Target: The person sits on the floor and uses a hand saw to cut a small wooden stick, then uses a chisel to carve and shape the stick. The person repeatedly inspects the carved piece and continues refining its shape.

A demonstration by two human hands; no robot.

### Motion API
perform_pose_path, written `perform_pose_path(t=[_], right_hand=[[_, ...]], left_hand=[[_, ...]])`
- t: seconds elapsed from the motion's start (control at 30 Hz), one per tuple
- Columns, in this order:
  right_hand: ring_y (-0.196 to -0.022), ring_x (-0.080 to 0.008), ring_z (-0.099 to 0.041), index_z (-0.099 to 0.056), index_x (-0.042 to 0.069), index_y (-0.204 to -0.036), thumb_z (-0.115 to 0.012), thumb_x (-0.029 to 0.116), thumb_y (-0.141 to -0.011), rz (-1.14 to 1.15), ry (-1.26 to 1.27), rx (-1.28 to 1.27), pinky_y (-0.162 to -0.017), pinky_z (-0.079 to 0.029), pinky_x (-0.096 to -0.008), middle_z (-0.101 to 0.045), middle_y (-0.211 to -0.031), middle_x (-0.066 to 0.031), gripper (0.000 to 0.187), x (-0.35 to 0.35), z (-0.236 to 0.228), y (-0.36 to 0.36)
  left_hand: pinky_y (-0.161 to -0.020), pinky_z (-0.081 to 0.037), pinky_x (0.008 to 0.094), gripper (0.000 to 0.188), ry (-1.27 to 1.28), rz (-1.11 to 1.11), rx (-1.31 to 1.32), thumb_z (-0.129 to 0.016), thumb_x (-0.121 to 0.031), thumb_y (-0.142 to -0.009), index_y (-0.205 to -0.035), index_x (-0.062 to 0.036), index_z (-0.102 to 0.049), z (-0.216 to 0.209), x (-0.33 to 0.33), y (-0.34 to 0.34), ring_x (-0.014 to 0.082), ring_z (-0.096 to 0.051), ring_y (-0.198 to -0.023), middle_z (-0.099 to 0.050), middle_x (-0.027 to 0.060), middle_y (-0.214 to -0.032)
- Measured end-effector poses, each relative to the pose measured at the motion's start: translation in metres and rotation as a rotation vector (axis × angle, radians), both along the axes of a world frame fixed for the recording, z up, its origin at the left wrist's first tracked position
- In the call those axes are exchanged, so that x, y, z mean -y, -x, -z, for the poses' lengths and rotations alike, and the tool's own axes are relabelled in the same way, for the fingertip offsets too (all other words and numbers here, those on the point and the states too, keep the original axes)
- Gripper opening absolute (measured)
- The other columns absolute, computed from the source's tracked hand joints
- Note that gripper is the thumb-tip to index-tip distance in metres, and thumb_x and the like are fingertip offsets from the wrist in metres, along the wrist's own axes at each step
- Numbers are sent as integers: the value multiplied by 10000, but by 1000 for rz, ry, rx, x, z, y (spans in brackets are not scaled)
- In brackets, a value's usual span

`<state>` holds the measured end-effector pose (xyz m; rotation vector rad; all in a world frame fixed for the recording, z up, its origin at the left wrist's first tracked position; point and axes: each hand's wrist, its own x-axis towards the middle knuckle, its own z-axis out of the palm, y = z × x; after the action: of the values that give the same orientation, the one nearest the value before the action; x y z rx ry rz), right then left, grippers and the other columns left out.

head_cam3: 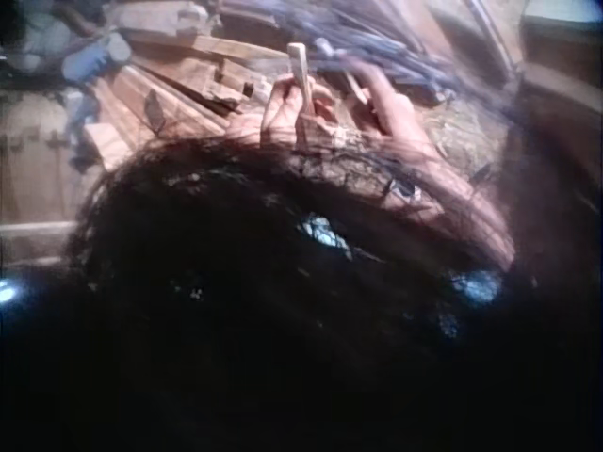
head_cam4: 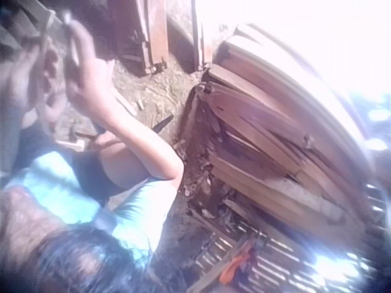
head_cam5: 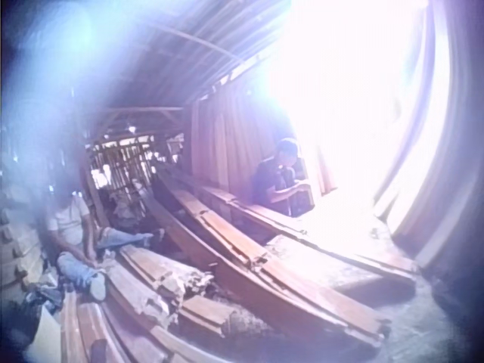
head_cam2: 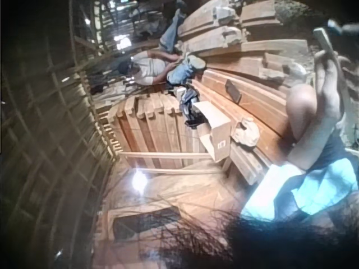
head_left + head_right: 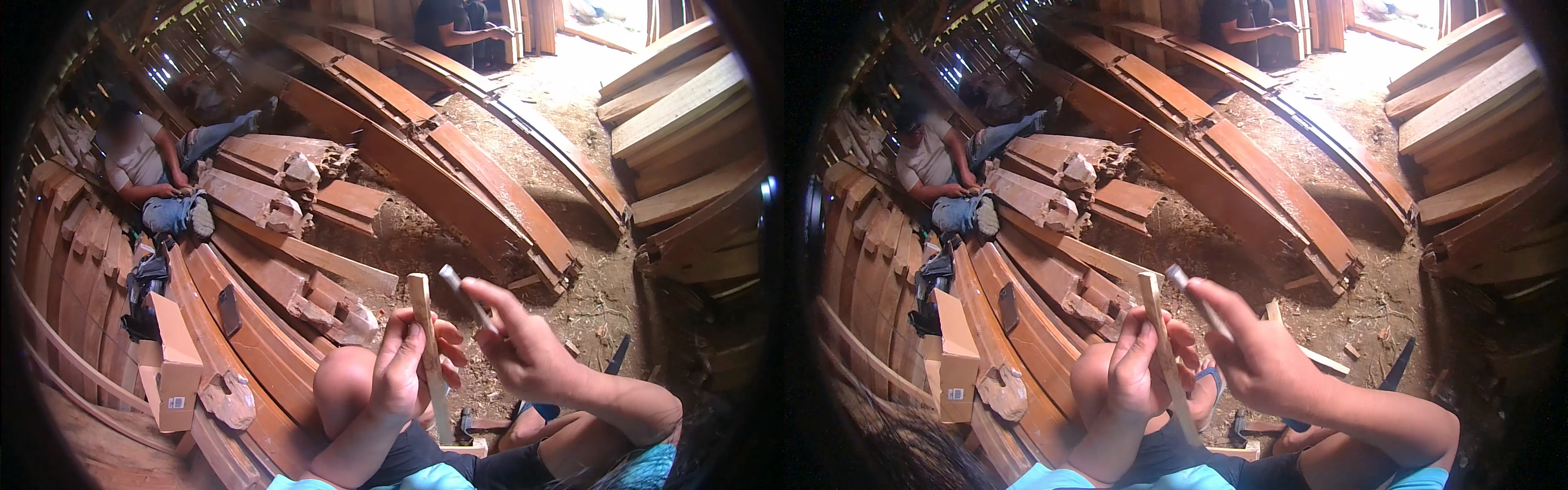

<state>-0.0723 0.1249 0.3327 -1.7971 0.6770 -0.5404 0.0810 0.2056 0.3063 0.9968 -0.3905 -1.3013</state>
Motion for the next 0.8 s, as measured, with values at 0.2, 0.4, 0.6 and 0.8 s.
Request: perform_pose_path(t=[0.2,0.4,0.6,0.8], right_hand=[[-688,-375,-636,-245,142,-1446,-511,20,-854,-171,182,-63,-588,-500,-450,-620,-769,-201,660,-9,5,-13],[-720,-358,-646,-225,89,-1437,-537,-7,-821,-256,289,-18,-579,-515,-436,-651,-926,-167,698,-14,11,-22],[-751,-343,-646,-292,83,-1384,-568,15,-803,-218,311,-31,-570,-516,-423,-641,-889,-140,647,-20,25,-29],[-783,-339,-649,-321,89,-1352,-577,18,-794,-185,338,-53,-581,-521,-421,-642,-886,-139,618,-19,32,-33]], left_hand=[[-389,-389,255,271,213,65,-226,-312,-362,-1015,-1122,-145,-431,16,-12,-16,136,-439,-523,-483,63,-783],[-348,-284,222,285,2,74,-228,-281,-419,-1012,-968,-167,-407,5,-9,-18,85,-323,-427,-386,-4,-651],[-347,-246,200,337,-9,88,-180,-262,-435,-1008,-921,-155,-428,13,-14,-27,58,-321,-439,-410,-18,-666],[-368,-311,204,337,-103,30,-187,-271,-423,-1009,-946,-139,-443,17,-10,-26,74,-400,-482,-448,-7,-692]])
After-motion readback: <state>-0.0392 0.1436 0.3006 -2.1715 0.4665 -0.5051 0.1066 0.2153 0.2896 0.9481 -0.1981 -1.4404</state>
